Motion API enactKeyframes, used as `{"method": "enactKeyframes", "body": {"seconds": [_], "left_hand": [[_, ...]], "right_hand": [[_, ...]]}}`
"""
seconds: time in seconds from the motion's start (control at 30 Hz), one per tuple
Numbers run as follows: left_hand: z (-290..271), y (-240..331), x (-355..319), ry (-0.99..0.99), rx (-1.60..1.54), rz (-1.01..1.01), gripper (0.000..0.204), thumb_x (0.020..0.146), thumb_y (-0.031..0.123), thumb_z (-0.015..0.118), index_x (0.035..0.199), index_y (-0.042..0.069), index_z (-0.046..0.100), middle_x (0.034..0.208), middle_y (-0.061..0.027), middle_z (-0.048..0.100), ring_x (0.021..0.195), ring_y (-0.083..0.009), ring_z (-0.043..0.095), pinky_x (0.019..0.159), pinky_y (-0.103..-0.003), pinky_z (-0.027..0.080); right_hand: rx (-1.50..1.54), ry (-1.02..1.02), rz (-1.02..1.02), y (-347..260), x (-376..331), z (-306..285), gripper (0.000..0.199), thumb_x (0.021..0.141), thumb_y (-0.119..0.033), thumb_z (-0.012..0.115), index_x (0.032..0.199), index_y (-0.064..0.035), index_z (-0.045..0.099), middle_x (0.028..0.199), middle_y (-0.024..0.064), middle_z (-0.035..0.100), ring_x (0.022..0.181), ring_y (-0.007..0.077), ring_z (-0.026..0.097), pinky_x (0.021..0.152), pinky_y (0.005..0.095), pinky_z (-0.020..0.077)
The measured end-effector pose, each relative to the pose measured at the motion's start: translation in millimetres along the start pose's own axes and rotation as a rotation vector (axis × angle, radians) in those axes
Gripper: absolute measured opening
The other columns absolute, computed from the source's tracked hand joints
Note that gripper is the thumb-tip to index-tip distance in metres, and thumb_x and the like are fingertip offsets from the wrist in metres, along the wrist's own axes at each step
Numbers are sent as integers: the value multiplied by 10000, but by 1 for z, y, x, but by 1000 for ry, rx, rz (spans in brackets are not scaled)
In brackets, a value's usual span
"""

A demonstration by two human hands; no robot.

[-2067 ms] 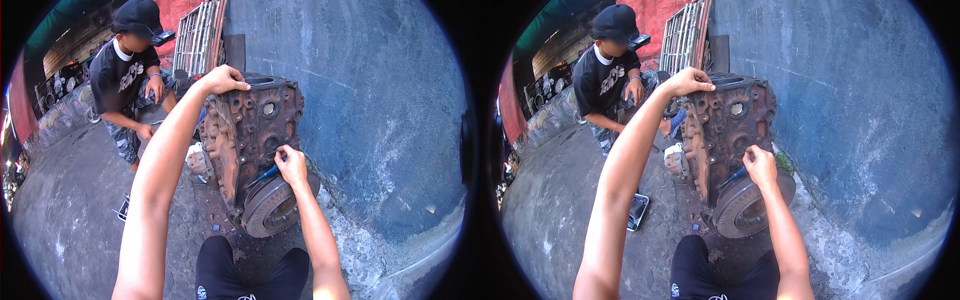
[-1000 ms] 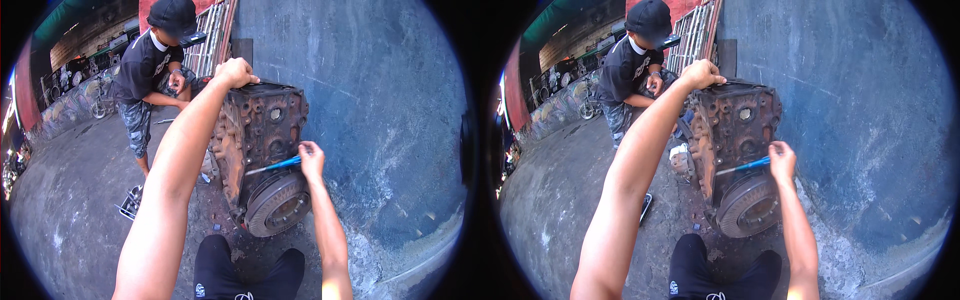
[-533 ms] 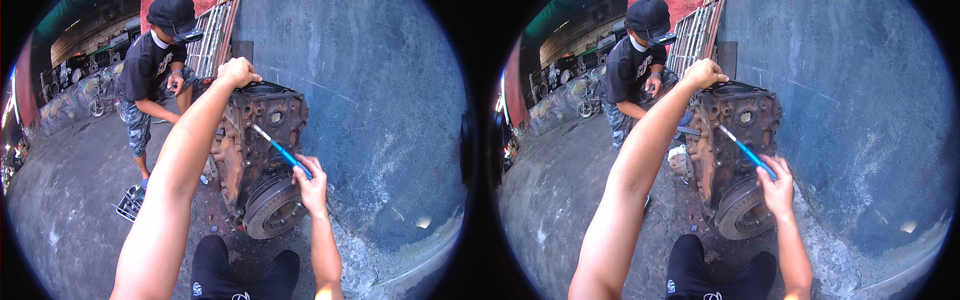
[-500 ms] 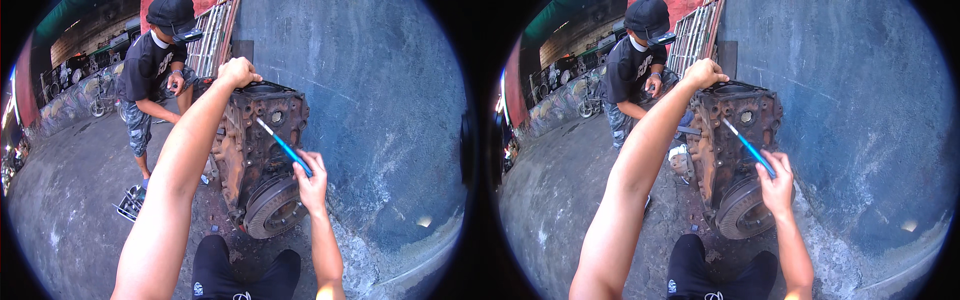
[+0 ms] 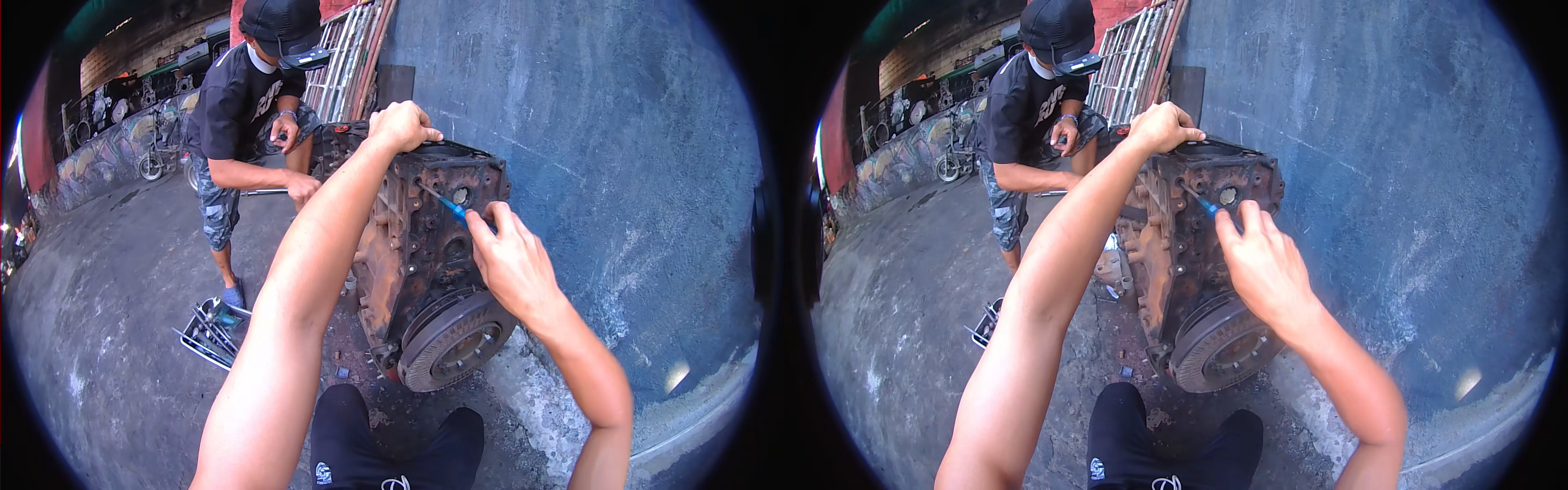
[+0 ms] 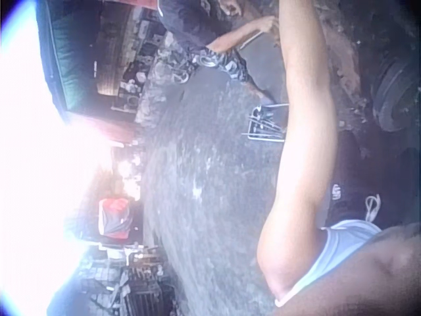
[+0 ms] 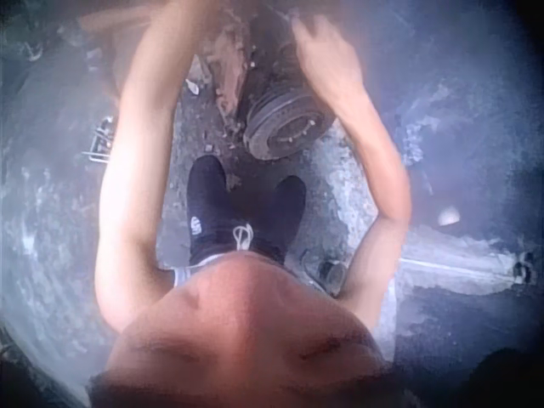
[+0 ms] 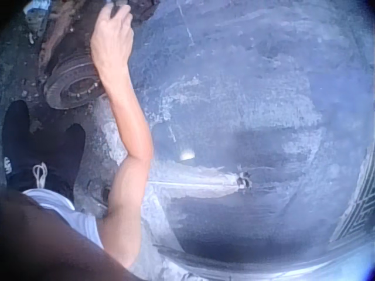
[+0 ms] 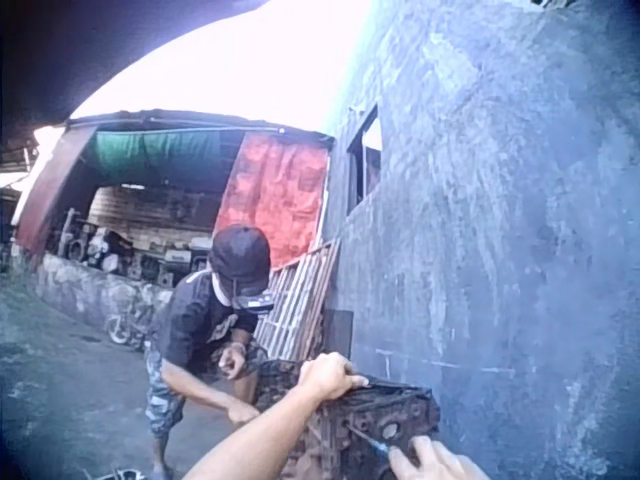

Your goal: Using a screwdriver and working with a partner to remove components from an engine block.

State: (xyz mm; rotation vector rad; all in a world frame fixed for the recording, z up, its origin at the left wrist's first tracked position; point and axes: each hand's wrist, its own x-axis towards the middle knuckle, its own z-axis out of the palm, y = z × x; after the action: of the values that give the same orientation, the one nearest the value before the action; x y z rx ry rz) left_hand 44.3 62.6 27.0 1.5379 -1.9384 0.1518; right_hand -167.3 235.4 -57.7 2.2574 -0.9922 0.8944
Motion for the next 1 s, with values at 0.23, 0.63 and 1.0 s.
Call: {"method": "enactKeyframes", "body": {"seconds": [0.23,0.63,1.0], "left_hand": [[10,-3,-8,8,-42,112,414,743,491,805,985,155,789,957,-111,751,974,-261,707,882,-399,524],[23,-14,-1,-114,-105,105,432,739,463,821,994,116,785,942,-143,749,931,-269,714,870,-370,531],[26,-16,5,-167,-119,123,404,731,435,844,946,98,792,899,-112,752,891,-220,699,861,-358,524]], "right_hand": [[-364,-342,-239,-3,48,-16,367,809,-48,596,1162,38,644,779,193,698,720,312,721,627,393,582],[572,-335,382,19,5,29,580,831,-54,646,1373,82,495,1015,240,711,695,232,673,706,383,538],[1690,-73,834,-2,-33,79,590,940,-15,595,1481,17,364,769,36,546,509,46,400,436,204,298]]}}
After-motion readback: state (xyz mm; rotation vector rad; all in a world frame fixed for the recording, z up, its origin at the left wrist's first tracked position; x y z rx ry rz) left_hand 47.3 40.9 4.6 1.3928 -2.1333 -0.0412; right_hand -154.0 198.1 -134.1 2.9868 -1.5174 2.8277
